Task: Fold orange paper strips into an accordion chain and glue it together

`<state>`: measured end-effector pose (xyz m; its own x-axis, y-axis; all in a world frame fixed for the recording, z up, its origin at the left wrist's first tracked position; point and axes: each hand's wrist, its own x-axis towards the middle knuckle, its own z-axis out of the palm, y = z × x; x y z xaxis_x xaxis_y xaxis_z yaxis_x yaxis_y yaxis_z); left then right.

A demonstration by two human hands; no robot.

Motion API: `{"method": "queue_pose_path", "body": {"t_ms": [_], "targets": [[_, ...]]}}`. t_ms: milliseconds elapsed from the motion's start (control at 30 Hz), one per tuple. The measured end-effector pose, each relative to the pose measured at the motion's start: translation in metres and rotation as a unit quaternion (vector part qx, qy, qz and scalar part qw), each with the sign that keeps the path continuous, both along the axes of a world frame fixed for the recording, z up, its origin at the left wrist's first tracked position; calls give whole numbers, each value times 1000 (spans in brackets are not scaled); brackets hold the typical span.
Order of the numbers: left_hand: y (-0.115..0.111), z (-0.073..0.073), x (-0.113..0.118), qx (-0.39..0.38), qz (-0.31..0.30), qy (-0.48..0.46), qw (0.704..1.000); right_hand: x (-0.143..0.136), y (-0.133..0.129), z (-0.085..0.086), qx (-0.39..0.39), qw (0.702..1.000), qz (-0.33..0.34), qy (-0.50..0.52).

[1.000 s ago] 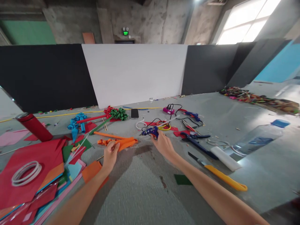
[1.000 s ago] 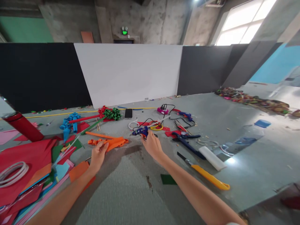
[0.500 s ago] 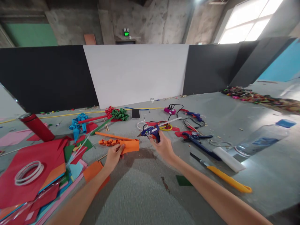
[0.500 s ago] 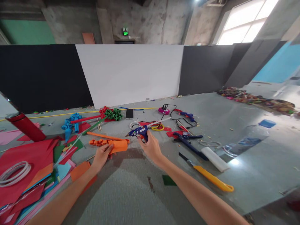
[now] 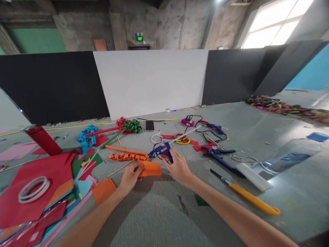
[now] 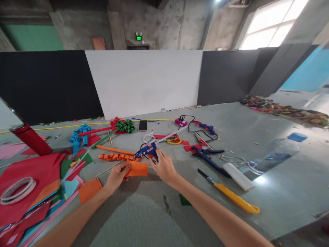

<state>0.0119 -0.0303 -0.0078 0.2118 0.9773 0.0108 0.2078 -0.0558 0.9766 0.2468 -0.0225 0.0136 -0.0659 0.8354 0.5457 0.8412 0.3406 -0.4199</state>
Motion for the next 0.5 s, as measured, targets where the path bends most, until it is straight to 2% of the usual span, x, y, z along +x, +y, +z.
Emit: {"method": "queue_pose_path", "body": {"t_ms": [267, 500], "targets": [[4, -6, 0, -2, -13, -24, 1000, -4, -3, -2, 31, 998, 38, -42], [2, -1, 1, -11, -39, -12, 999, -6, -2, -6, 29, 997, 43, -57]]}}
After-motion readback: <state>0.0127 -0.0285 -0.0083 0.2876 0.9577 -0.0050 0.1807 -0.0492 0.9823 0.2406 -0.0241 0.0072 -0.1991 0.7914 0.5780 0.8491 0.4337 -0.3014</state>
